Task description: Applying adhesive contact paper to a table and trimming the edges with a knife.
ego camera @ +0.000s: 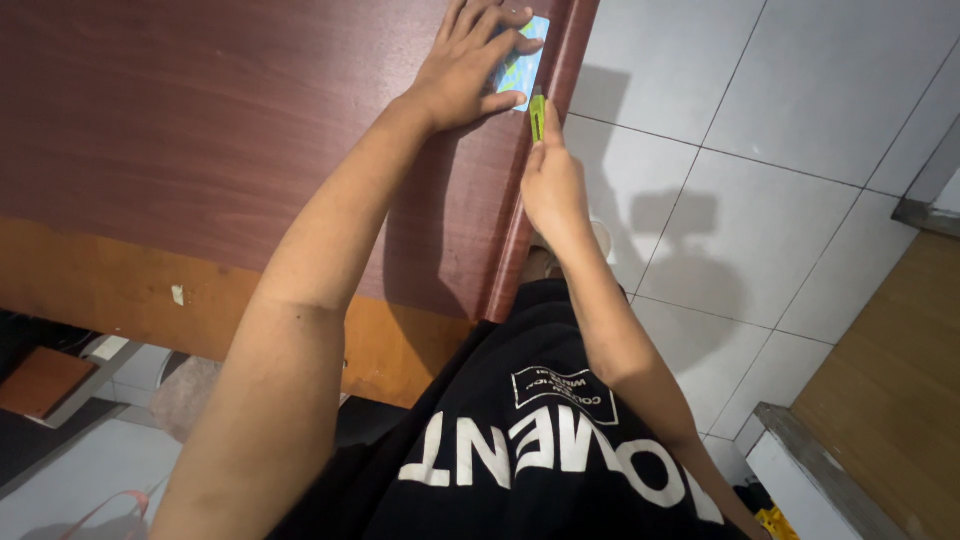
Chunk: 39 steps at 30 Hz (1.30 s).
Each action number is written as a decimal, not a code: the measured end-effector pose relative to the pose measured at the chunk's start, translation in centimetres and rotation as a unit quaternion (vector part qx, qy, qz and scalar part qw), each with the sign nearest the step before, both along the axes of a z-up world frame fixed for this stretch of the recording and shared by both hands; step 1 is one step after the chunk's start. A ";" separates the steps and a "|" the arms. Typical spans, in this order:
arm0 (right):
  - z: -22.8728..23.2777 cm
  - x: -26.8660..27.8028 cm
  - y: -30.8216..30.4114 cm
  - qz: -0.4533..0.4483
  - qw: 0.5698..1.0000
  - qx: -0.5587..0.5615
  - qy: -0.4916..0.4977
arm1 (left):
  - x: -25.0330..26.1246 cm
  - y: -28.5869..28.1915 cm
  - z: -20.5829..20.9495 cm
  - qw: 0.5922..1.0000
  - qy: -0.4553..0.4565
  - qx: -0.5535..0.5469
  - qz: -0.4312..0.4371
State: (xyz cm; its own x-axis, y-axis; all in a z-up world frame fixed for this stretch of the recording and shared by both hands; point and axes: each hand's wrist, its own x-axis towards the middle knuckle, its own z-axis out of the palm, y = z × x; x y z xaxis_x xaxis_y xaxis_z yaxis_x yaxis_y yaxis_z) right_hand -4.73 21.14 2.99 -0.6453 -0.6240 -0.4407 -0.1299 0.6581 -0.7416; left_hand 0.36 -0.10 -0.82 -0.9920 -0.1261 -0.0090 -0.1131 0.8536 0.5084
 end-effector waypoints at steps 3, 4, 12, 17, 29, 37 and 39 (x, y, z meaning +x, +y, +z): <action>-0.1 0.2 0.2 0.003 1.000 -0.015 0.013 | 0.0 0.0 0.2 1.000 0.001 0.000 -0.002; -0.3 0.3 0.3 0.002 1.000 -0.016 0.013 | -0.1 0.0 0.1 1.000 0.001 0.000 -0.002; 2.9 0.7 0.1 -0.011 0.998 0.032 -0.060 | -0.1 0.1 0.3 1.000 -0.007 0.010 -0.001; -0.1 0.3 1.6 -0.041 0.994 -0.080 -0.064 | -0.1 -0.1 0.3 1.000 -0.005 0.008 -0.010; 4.5 0.0 1.3 -0.051 0.989 0.010 -0.135 | -0.2 0.0 0.6 1.000 -0.006 0.014 -0.010; 5.3 -0.9 3.9 -0.083 0.980 -0.062 -0.171 | 0.1 0.0 0.2 1.000 0.010 0.012 -0.015; 6.2 -1.3 4.1 -0.073 0.983 -0.041 -0.161 | 0.2 0.2 0.0 1.000 0.018 0.006 -0.010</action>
State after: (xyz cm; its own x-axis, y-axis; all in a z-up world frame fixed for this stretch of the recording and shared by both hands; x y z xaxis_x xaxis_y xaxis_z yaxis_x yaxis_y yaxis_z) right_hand -5.98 25.27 9.20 -0.5656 -0.5776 -0.5886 0.2114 0.5884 -0.7804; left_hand 0.58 0.11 -0.82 -0.9941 -0.1053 0.0255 -0.0766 0.8497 0.5217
